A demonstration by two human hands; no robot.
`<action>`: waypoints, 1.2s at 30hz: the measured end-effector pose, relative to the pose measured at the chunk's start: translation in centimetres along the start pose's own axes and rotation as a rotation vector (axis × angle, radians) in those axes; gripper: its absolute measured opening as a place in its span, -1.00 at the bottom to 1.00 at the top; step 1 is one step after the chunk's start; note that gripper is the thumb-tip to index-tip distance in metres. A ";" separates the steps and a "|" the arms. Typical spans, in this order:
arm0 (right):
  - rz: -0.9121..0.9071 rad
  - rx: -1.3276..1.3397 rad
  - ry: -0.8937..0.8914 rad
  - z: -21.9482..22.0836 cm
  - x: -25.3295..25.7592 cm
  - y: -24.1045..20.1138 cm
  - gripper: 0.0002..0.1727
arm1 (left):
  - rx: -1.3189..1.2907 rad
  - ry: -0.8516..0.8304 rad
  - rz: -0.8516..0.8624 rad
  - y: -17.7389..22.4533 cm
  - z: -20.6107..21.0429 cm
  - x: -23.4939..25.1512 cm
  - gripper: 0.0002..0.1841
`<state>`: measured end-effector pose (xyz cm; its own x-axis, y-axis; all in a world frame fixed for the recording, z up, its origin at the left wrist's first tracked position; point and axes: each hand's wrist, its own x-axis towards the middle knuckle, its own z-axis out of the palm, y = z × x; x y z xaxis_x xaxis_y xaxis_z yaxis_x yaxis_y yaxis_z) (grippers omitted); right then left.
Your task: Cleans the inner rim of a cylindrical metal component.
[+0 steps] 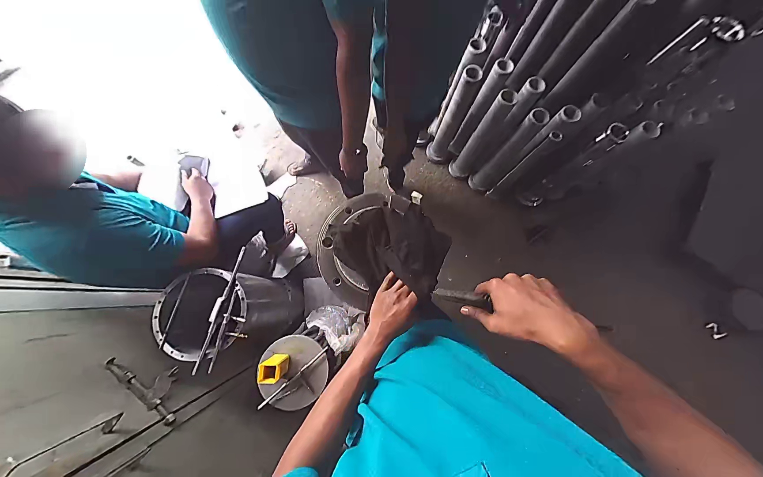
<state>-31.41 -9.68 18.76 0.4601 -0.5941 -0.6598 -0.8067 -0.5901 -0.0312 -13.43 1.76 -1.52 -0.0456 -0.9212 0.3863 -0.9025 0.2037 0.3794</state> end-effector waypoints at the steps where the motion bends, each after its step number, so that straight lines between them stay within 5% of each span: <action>1: 0.001 -0.004 -0.005 0.0 0.0 -0.4 -0.36 | 0.010 0.018 -0.001 0.2 -0.2 0.2 -0.87; 21: 0.000 -0.120 -0.006 0.2 0.9 -1.7 -0.38 | -0.048 0.102 0.013 0.3 -0.5 -0.1 -0.82; 25: -0.008 -0.064 0.031 0.1 0.2 -1.1 -0.40 | -0.203 -0.033 -0.055 0.0 -0.9 0.4 -0.90; 28: -0.030 -0.029 0.007 -0.8 -0.9 0.2 -0.48 | -0.590 -0.181 -0.224 -1.1 -5.1 1.2 -0.82; 31: -0.169 0.182 0.032 -1.3 -1.5 2.6 -0.59 | -0.988 0.177 -0.548 -2.2 -11.3 0.4 -0.80; 34: -0.299 0.311 0.078 -0.5 -1.5 3.2 -0.64 | -1.351 0.585 -0.610 -3.7 -16.8 -1.7 -0.88; 36: -0.332 0.292 0.054 -0.2 -0.9 2.7 -0.65 | -1.638 0.910 -0.708 -3.4 -20.2 -3.2 -0.75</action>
<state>-33.88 -10.89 19.42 0.7246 -0.4302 -0.5385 -0.6791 -0.5792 -0.4510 -1.58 10.68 12.93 0.7423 -0.6600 -0.1155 0.5390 0.4858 0.6881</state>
